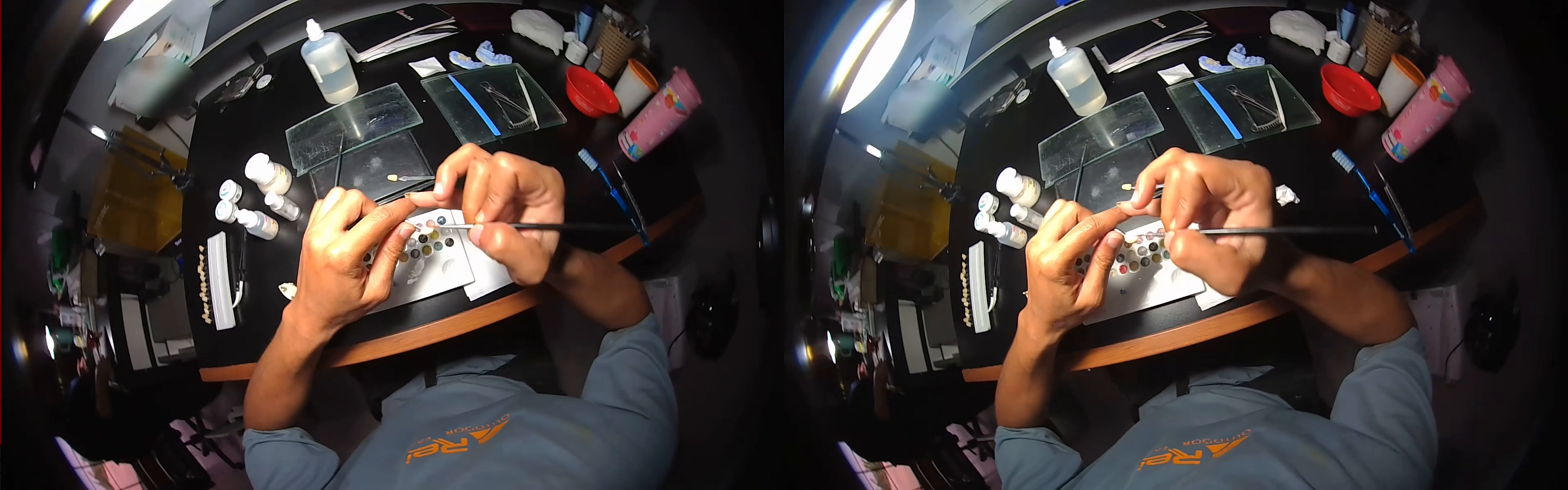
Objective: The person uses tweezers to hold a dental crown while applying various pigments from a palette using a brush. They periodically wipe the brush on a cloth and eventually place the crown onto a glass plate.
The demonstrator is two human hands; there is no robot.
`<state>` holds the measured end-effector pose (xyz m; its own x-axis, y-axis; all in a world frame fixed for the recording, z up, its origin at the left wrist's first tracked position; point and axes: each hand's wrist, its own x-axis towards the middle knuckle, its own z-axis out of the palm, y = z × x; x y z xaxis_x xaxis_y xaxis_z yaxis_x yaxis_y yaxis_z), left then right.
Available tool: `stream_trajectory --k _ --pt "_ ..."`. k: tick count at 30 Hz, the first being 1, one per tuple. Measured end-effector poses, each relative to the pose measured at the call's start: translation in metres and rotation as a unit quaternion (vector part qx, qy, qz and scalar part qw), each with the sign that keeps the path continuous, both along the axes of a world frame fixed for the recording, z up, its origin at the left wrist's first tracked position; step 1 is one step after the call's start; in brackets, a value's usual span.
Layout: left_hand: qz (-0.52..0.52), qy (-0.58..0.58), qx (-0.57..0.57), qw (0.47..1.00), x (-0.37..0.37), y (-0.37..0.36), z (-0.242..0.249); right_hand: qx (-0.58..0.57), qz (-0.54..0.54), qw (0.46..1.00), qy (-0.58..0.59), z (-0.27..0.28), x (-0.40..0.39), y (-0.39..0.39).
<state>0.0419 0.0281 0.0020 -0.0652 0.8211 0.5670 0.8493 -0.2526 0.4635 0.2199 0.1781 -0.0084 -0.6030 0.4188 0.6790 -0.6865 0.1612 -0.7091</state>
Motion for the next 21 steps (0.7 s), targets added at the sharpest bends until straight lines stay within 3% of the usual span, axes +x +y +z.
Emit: stream_trajectory --k 4,10,21 --pt "0.016 -0.026 -0.013 0.999 0.005 0.002 -0.006 -0.131 0.034 0.989 -0.065 -0.001 -0.003 0.005" --pt "0.034 -0.025 -0.034 0.999 0.009 0.003 -0.008 -0.139 0.041 0.982 -0.124 -0.008 -0.003 0.018" --pt "0.027 -0.035 -0.022 0.999 0.007 0.003 -0.008 -0.149 0.053 0.979 -0.128 -0.007 -0.003 0.014"
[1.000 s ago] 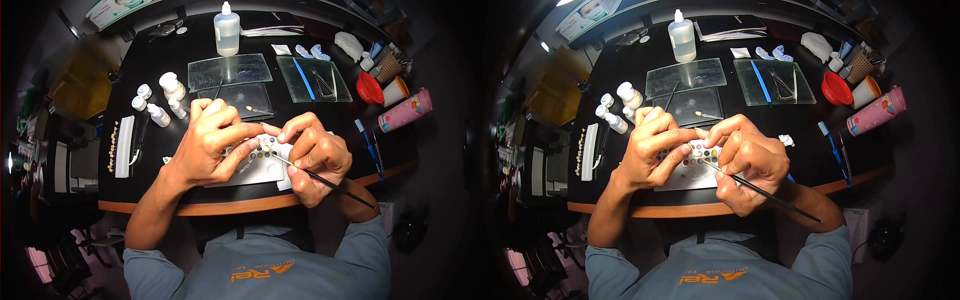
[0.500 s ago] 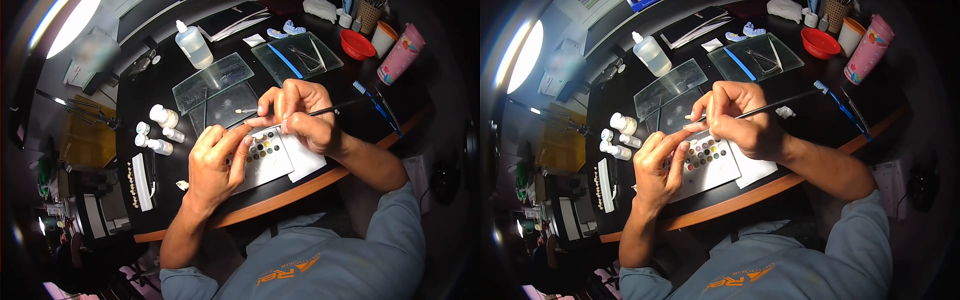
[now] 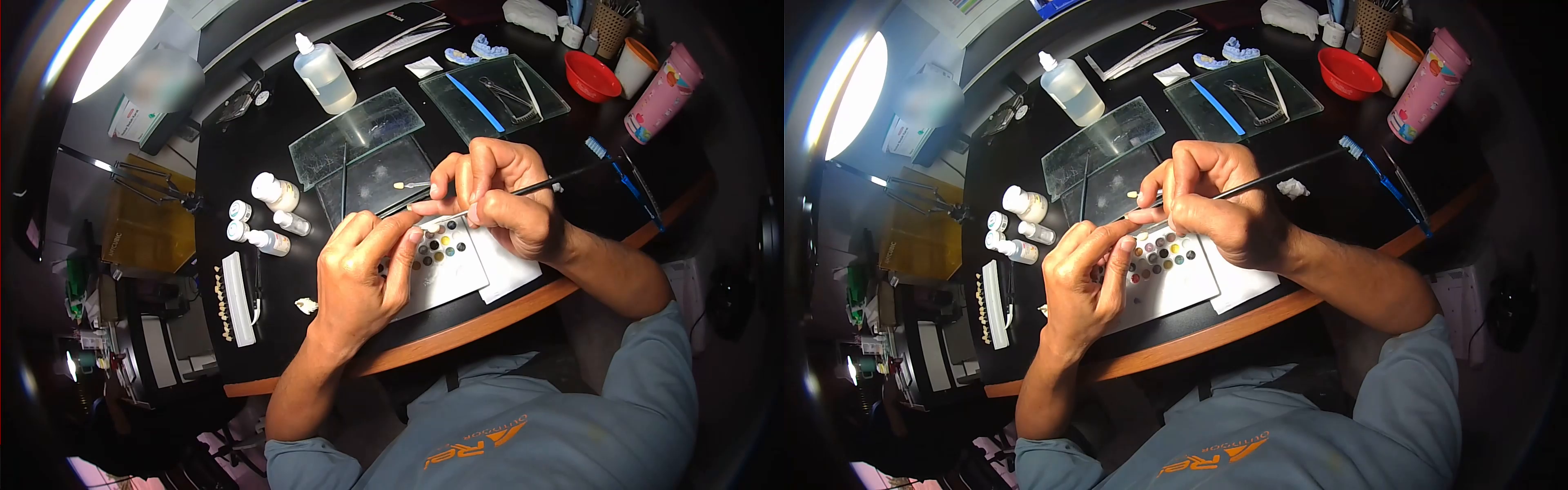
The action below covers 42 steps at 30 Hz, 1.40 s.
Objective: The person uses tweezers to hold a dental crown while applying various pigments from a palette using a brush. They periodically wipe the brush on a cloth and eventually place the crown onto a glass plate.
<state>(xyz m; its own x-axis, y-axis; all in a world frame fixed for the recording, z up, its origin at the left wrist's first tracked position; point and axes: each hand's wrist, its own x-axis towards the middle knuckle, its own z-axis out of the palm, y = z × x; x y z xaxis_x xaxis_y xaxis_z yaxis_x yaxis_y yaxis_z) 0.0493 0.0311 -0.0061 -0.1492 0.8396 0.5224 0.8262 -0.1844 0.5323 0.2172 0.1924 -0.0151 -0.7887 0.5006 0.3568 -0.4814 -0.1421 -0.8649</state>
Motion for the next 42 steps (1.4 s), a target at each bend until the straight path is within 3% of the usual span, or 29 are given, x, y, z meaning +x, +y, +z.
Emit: stream_trajectory --k 14,16,42 --pt "-0.020 -0.062 -0.020 0.998 0.002 -0.001 0.005 -0.008 -0.042 0.998 0.042 -0.004 -0.008 -0.004" --pt "-0.022 -0.065 -0.020 0.997 0.002 -0.001 0.005 -0.016 0.000 1.000 0.027 -0.006 0.000 0.002" --pt "-0.037 -0.020 0.032 0.999 0.000 0.001 0.002 -0.028 0.032 0.998 0.037 -0.002 0.005 0.001"
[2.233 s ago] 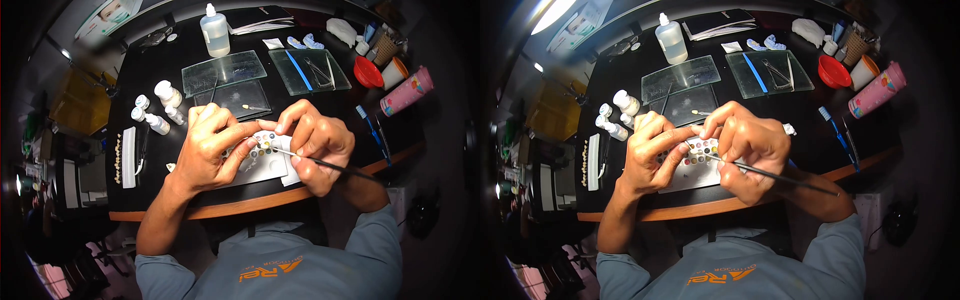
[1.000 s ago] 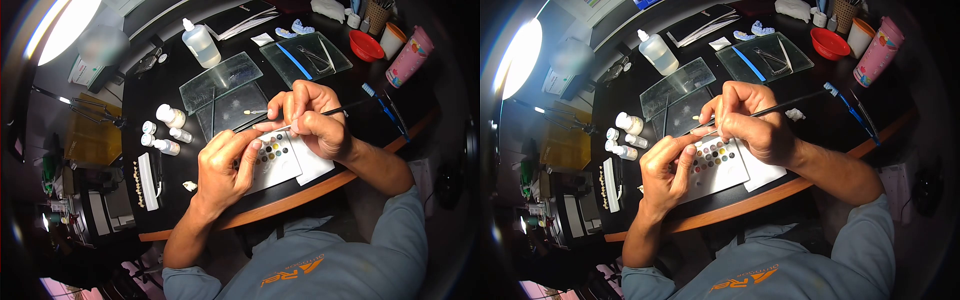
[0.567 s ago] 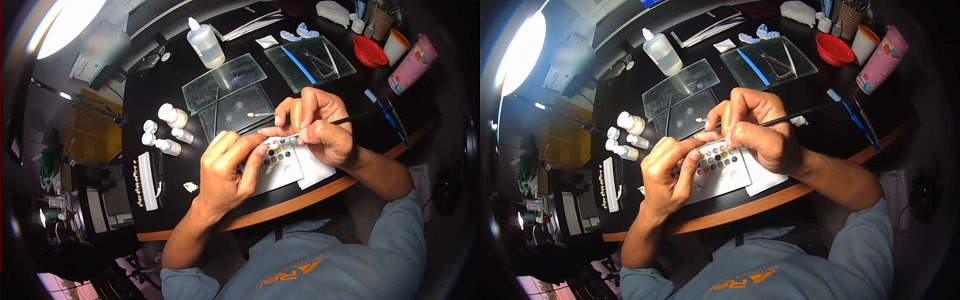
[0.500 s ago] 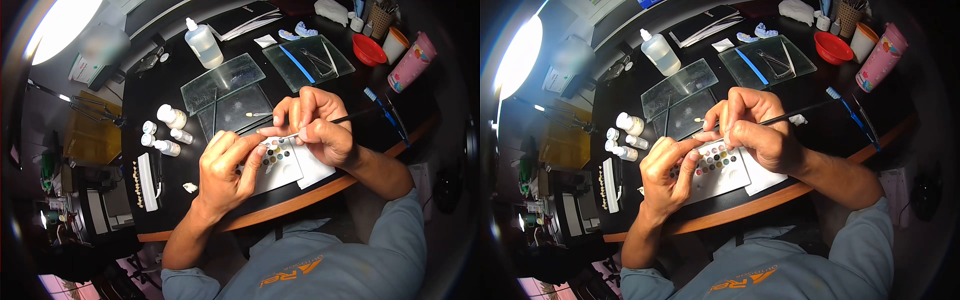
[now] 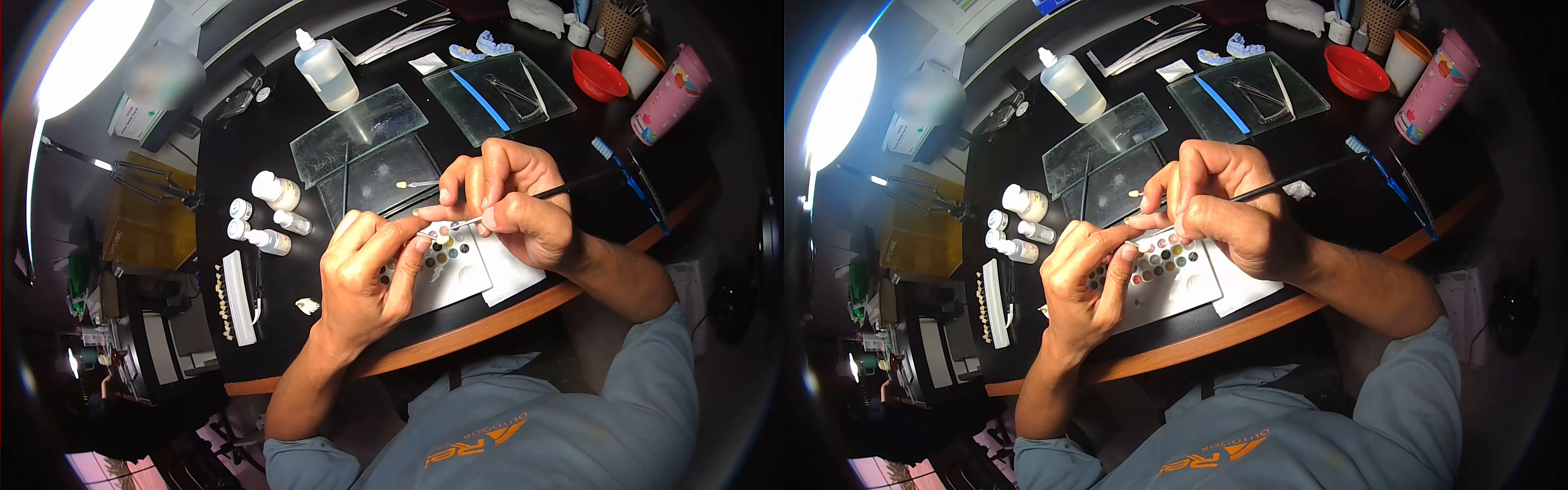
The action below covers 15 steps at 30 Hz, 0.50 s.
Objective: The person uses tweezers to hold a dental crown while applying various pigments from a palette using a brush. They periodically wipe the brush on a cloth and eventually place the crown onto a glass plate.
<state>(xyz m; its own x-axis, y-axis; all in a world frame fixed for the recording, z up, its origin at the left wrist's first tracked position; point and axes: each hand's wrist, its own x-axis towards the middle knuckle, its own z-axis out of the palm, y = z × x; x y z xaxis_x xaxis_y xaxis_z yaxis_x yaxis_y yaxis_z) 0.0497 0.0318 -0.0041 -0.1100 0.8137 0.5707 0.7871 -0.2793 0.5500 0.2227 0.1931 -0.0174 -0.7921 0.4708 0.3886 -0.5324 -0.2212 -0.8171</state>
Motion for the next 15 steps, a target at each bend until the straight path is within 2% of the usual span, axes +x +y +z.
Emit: stream_trajectory --k 15 --pt "-0.006 -0.008 -0.021 1.000 -0.0001 -0.0004 0.0022 0.005 0.001 1.000 -0.012 -0.0001 0.0004 0.0002"
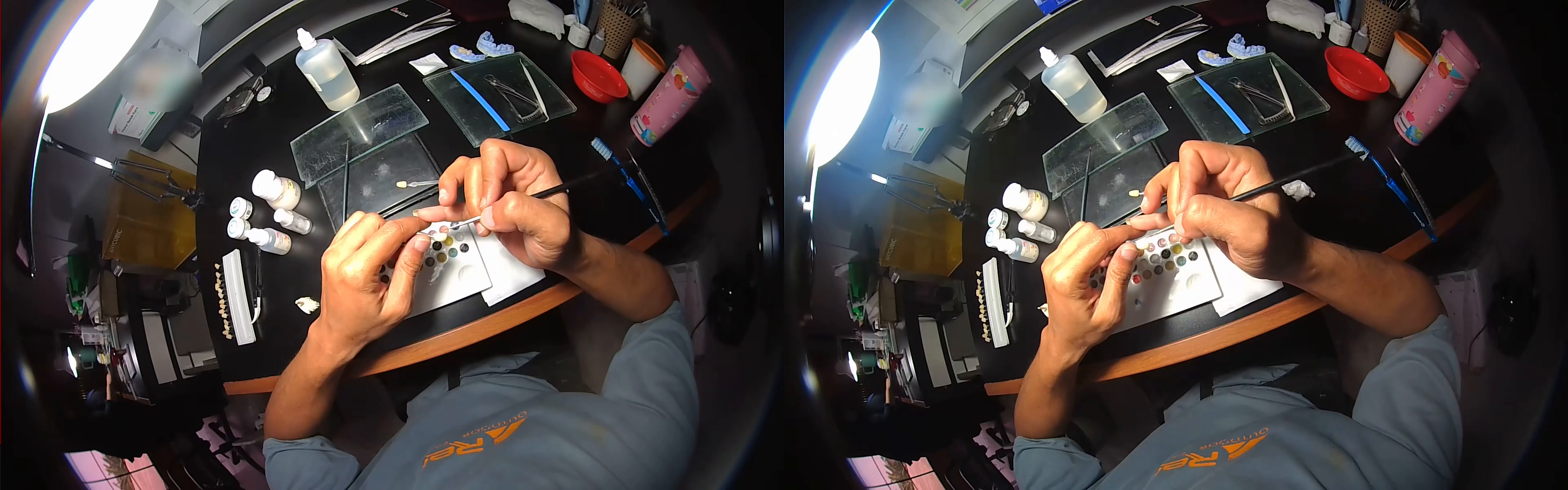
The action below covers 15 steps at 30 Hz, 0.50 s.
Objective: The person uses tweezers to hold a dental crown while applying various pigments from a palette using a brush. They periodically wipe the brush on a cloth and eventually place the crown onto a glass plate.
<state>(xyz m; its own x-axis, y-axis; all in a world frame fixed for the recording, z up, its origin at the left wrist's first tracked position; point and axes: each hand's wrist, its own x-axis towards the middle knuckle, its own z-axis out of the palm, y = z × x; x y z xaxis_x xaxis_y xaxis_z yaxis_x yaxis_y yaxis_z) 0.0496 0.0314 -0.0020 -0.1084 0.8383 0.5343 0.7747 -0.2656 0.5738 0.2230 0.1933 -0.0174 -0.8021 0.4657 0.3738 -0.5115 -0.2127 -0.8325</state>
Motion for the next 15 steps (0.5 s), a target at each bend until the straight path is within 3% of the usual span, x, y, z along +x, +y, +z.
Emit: stream_trajectory --k 15 --pt "0.000 0.001 -0.022 1.000 0.0001 -0.0010 0.0032 -0.023 0.005 1.000 0.000 0.0002 0.0005 -0.0013"
